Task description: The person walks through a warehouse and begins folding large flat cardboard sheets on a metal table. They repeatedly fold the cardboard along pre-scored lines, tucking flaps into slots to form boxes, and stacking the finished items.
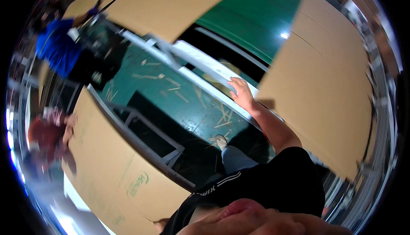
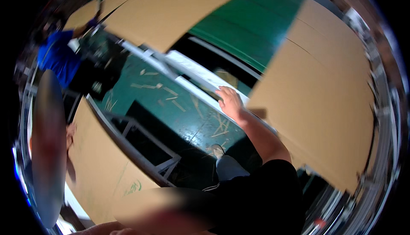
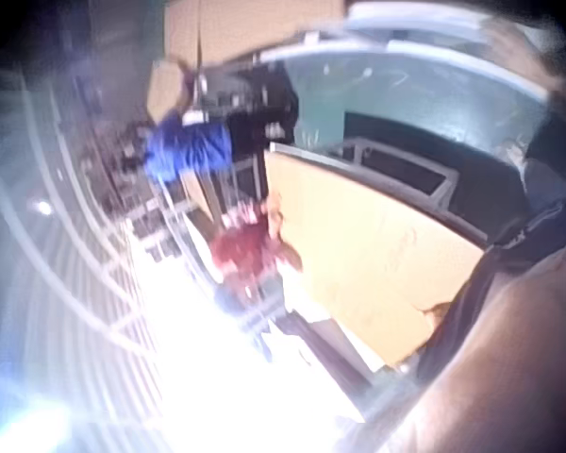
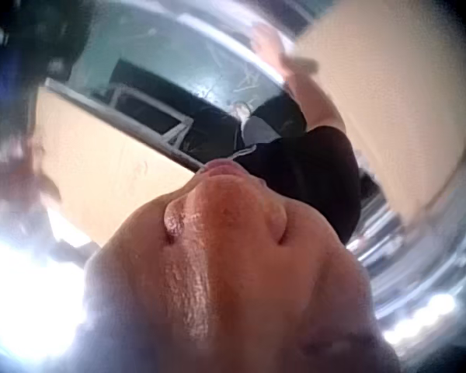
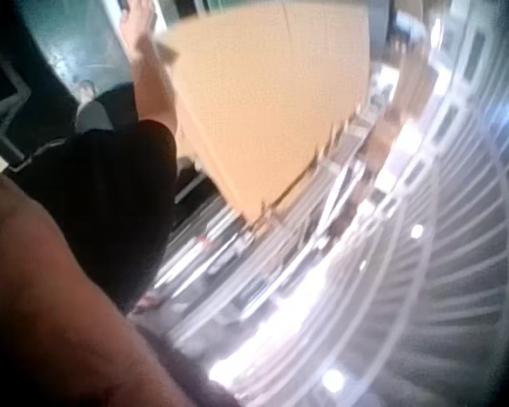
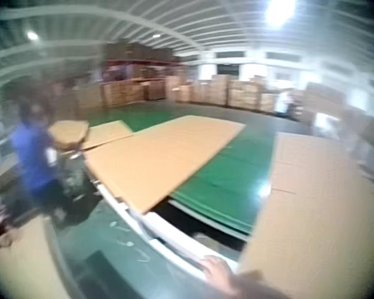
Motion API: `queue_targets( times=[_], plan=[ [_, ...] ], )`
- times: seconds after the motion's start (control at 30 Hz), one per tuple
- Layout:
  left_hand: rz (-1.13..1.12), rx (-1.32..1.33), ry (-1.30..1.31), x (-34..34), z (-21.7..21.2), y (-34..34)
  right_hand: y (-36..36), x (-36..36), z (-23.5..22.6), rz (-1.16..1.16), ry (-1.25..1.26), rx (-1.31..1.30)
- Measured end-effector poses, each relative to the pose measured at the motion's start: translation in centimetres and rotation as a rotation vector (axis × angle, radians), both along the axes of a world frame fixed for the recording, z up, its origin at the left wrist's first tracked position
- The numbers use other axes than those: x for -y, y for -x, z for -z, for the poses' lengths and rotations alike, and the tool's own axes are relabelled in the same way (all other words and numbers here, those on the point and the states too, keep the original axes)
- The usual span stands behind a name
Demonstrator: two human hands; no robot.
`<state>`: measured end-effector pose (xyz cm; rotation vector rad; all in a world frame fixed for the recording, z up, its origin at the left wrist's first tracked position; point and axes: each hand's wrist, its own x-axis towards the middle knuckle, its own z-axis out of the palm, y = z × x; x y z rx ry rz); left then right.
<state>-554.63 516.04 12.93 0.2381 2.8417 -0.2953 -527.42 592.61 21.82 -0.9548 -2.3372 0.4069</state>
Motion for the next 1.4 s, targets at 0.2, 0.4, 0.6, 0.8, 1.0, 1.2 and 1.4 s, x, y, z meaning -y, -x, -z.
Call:
queue_targets(
  times=[0.2, 0.4, 0.6, 0.8, 1.0, 1.2, 1.4],
  plan=[
    [0.329, -0.167, -0.373, -9.5, 0.9, -4.2, -21.9, 11.0, -1.9, 0.439, -0.22, -0.073],
    [0.476, -0.094, -0.534, -16.5, 1.6, -11.3, -43.1, 24.7, -3.1, 1.017, -0.167, -0.08],
    [0.474, -0.072, -0.568, -18.6, 1.1, -17.8, -58.5, 27.7, -1.7, 1.591, -0.09, 0.016],
    [0.398, -0.094, -0.52, -16.1, 0.0, -20.2, -66.9, 23.1, 3.4, 1.781, 0.395, 0.004],
    [0.253, -0.212, -0.503, -9.5, -3.0, -19.3, -59.7, 16.4, 3.9, 1.546, 0.779, -0.153],
    [0.313, -0.724, -0.717, -6.7, -6.0, -15.2, -45.3, 16.2, 5.2, 0.327, 1.312, -1.232],
    [0.462, 0.069, -1.271, -27.0, -14.8, -19.2, -10.4, 29.5, -13.9, -0.425, 1.877, -1.175]
  ],
)
